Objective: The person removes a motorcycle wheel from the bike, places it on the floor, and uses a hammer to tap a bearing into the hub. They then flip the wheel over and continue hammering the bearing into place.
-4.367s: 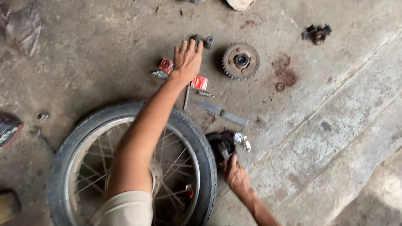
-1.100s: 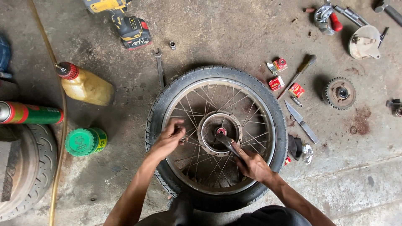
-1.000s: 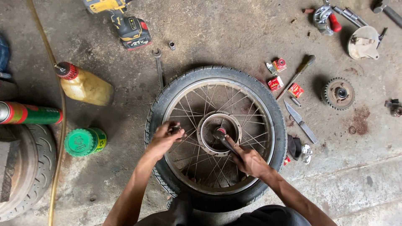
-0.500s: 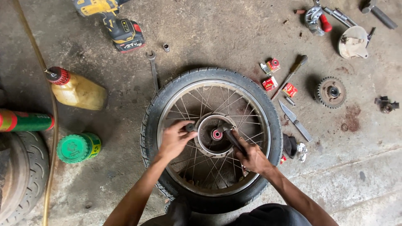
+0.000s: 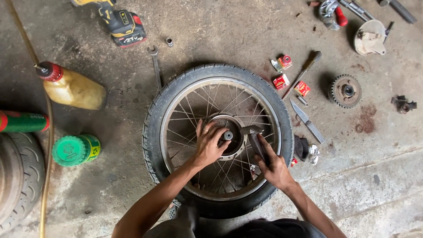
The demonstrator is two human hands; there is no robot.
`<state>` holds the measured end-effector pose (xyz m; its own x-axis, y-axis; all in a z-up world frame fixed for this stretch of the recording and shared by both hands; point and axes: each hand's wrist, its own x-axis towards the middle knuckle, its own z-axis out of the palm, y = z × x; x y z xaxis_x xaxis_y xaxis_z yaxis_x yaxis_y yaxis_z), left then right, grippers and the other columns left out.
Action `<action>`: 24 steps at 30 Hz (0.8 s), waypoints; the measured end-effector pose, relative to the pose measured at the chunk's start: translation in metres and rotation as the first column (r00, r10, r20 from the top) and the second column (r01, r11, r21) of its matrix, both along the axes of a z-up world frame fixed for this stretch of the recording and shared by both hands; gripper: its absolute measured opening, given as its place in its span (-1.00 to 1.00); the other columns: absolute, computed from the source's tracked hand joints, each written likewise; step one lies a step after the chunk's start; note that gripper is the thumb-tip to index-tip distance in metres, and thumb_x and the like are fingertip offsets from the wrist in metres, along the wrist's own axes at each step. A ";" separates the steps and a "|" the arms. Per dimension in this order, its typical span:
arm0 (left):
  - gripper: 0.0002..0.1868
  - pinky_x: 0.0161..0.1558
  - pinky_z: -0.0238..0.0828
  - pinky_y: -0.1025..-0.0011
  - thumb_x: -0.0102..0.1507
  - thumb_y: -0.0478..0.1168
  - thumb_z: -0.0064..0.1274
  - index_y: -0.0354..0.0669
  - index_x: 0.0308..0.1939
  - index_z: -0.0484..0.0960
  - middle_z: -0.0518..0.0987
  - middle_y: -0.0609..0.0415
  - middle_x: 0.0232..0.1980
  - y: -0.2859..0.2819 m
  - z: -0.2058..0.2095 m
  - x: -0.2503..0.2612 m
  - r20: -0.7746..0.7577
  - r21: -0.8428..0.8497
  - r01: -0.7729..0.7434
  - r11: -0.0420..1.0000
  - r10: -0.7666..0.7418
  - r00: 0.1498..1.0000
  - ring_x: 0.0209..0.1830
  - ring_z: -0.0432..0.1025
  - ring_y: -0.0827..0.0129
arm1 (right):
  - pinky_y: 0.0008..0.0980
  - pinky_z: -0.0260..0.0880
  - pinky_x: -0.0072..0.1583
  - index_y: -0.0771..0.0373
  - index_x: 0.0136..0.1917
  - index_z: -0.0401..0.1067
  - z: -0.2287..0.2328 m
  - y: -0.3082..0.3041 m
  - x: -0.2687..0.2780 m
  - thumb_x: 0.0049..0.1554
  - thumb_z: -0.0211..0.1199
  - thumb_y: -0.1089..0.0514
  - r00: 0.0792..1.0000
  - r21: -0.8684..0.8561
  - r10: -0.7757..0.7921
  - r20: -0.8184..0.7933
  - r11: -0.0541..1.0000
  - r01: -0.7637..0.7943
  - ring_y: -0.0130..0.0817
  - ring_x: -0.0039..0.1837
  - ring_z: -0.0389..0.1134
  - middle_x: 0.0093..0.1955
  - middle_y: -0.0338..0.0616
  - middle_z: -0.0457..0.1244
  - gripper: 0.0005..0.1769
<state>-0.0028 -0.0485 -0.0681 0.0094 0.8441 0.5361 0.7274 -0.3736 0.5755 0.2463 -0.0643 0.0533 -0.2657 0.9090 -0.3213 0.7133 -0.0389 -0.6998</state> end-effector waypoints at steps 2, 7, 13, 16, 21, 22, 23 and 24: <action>-0.51 0.43 -0.17 -0.29 0.07 -0.01 0.34 0.08 0.07 0.64 0.66 0.10 -0.13 -0.002 0.000 0.001 0.022 -0.004 -0.032 0.999 0.032 0.999 0.25 0.41 0.12 | 0.09 0.51 -0.08 -0.17 0.60 0.19 0.009 -0.001 -0.004 0.09 0.29 0.08 1.000 0.010 0.018 -0.005 1.000 -0.018 0.26 -0.02 0.49 0.08 0.17 0.45 -0.18; -0.38 0.41 -0.07 -0.26 -0.01 -0.09 0.36 -0.01 0.12 0.57 0.69 0.11 -0.12 -0.002 0.005 0.002 0.100 -0.009 -0.065 0.998 0.066 0.993 0.15 0.47 0.13 | -0.25 0.42 -0.40 -0.02 0.57 0.23 0.030 0.009 -0.006 0.10 0.33 0.15 0.984 0.291 0.140 -0.113 0.951 -0.102 -0.01 -0.42 0.49 -0.34 0.13 0.44 -0.22; -0.38 0.36 0.02 -0.25 0.03 -0.06 0.35 -0.05 0.14 0.55 0.70 0.19 -0.14 -0.001 0.003 0.003 0.098 0.001 -0.090 0.996 0.089 0.991 0.13 0.48 0.17 | -0.43 0.22 -0.43 0.42 0.03 0.41 -0.007 0.015 0.009 0.05 0.30 0.24 0.881 0.645 0.271 -0.387 0.762 0.049 -0.23 -0.55 0.28 -0.50 -0.10 0.30 -0.70; -0.41 0.32 0.05 -0.22 0.08 -0.02 0.32 -0.06 0.15 0.54 0.69 0.21 -0.13 -0.002 -0.007 0.004 0.078 -0.002 -0.083 0.997 0.083 0.993 0.15 0.47 0.18 | -0.25 0.28 -0.41 0.22 0.27 0.28 -0.009 0.011 0.001 0.08 0.26 0.18 0.933 0.459 0.262 -0.245 0.879 -0.127 -0.07 -0.46 0.37 -0.41 0.05 0.35 -0.52; -0.42 0.31 0.04 -0.19 0.07 -0.02 0.33 -0.03 0.14 0.56 0.70 0.21 -0.17 -0.002 -0.003 0.003 0.075 -0.026 -0.103 0.994 0.105 0.992 0.12 0.48 0.19 | -0.05 0.37 -0.27 0.01 0.59 0.09 0.025 0.014 -0.011 0.16 0.18 0.12 0.944 0.233 0.329 -0.038 0.921 -0.312 0.10 -0.26 0.45 -0.23 0.22 0.36 -0.25; -0.44 0.28 0.06 -0.17 0.08 -0.02 0.32 -0.02 0.13 0.57 0.70 0.20 -0.18 -0.004 -0.003 0.004 0.075 -0.014 -0.109 0.994 0.109 0.991 0.11 0.49 0.18 | -0.11 0.37 -0.18 0.11 0.55 0.08 0.040 0.022 -0.010 0.19 0.16 0.13 0.935 0.364 0.349 -0.065 0.880 -0.304 0.03 -0.18 0.39 -0.17 0.16 0.30 -0.30; -0.44 0.28 0.06 -0.17 0.08 -0.02 0.32 -0.02 0.13 0.57 0.70 0.20 -0.18 -0.004 -0.003 0.002 0.077 -0.019 -0.105 0.994 0.106 0.991 0.11 0.49 0.18 | -0.11 0.37 -0.18 0.11 0.55 0.08 0.045 0.025 -0.007 0.19 0.16 0.13 0.936 0.359 0.346 -0.064 0.883 -0.302 0.03 -0.18 0.39 -0.17 0.16 0.30 -0.30; -0.40 0.36 0.01 -0.08 0.11 0.05 0.35 -0.01 0.16 0.51 0.69 0.10 -0.03 -0.004 -0.004 0.001 0.021 -0.027 -0.095 0.995 0.095 0.995 0.18 0.50 0.18 | -0.19 0.36 -0.04 0.26 0.50 0.06 0.049 0.028 -0.003 0.23 0.14 0.16 0.923 0.544 0.370 -0.103 0.798 -0.259 -0.08 -0.06 0.30 -0.08 0.07 0.21 -0.38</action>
